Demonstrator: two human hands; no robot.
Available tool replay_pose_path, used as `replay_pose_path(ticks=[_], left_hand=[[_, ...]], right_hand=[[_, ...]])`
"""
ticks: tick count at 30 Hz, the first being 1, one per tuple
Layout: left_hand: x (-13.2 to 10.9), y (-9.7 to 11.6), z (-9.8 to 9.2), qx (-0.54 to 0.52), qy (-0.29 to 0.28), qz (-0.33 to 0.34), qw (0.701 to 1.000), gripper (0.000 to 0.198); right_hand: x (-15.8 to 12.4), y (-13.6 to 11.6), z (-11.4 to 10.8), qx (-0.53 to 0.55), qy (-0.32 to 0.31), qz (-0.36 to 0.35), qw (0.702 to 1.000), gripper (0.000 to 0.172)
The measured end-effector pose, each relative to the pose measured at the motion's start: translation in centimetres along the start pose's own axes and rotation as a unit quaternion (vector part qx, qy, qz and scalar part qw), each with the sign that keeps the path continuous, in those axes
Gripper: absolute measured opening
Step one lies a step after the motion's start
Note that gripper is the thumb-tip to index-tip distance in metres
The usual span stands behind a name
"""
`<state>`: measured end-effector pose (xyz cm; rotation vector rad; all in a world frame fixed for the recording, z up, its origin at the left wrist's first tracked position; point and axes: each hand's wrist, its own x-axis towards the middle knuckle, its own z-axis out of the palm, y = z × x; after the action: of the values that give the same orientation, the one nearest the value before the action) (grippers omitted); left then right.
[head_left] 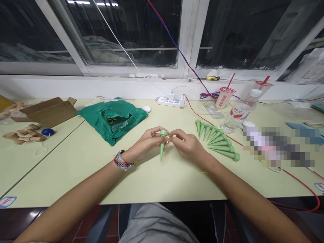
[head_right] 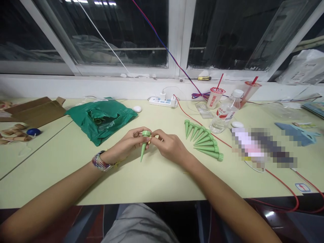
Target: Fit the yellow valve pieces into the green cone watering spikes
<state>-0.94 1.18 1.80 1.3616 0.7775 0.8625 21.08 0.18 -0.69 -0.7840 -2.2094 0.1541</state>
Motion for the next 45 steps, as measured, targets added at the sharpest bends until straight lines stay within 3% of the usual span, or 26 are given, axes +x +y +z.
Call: replay_pose_path(ticks=[4,7,9,11,15,18,20,22,24,27,29,32,34,38,43,45], left_hand=[[0.1,-0.1,-0.1,0.027,0.028,0.036,0.999,0.032],[0.2,0.0,0.1,0.084,0.075,0.069,0.991,0.038],[0.2,0.1,0.2,0.112,0.092,0.082,0.986,0.04],[0.1,0.1,0.3,0.118,0.091,0.086,0.985,0.041],[0.1,-0.3,0.0,0.085,0.062,0.073,0.992,0.039],[0.3,-0.7,-0.3,0.053,0.033,0.035,0.997,0.031],[0.3,-0.8,-0.4,0.042,0.019,0.014,0.999,0.026],[0.4,-0.8,-0.3,0.055,0.025,0.02,0.998,0.028],[0.4,-0.9,-0.1,0.104,0.062,0.058,0.991,0.033],[0.2,-1.2,0.2,0.218,0.123,0.148,0.957,0.036],[0.1,-1.5,0.4,0.277,0.131,0.199,0.931,0.033],[0.0,-1.6,0.4,0.296,0.117,0.201,0.926,0.033],[0.1,-1.5,0.4,0.259,0.114,0.167,0.945,0.035],[0.4,-1.4,0.3,0.162,0.084,0.11,0.977,0.042],[0.1,-1.3,0.5,0.265,0.145,0.202,0.932,0.037],[0.0,-1.1,0.6,0.256,0.134,0.189,0.939,0.038]], right_hand=[[0.2,-0.4,0.3,0.148,0.044,0.1,0.983,0.02],[0.7,-0.7,0.3,0.283,0.033,0.219,0.933,0.018],[0.9,-0.9,0.3,0.34,0.024,0.256,0.905,0.019],[1.1,-0.9,0.3,0.354,0.038,0.245,0.902,0.018],[0.7,-0.6,0.4,0.239,0.093,0.107,0.961,0.004],[0.2,0.0,0.5,0.109,0.088,0.008,0.99,0.02],[0.0,0.3,0.5,0.056,0.07,-0.015,0.996,0.023],[0.0,0.3,0.5,0.076,0.064,0.015,0.995,0.018],[0.3,0.3,0.5,0.174,0.059,0.098,0.978,0.014],[0.7,0.1,0.4,0.32,0.018,0.228,0.919,0.03],[0.8,0.1,0.3,0.344,-0.004,0.265,0.901,0.042],[0.8,0.4,0.3,0.337,0.009,0.265,0.903,0.039],[0.7,0.6,0.4,0.347,0.024,0.248,0.904,0.03],[0.8,0.7,0.7,0.384,0.03,0.228,0.894,0.033],[1.0,0.3,0.4,0.412,-0.01,0.261,0.873,0.038],[1.0,0.0,0.0,0.373,-0.021,0.241,0.896,0.036]])
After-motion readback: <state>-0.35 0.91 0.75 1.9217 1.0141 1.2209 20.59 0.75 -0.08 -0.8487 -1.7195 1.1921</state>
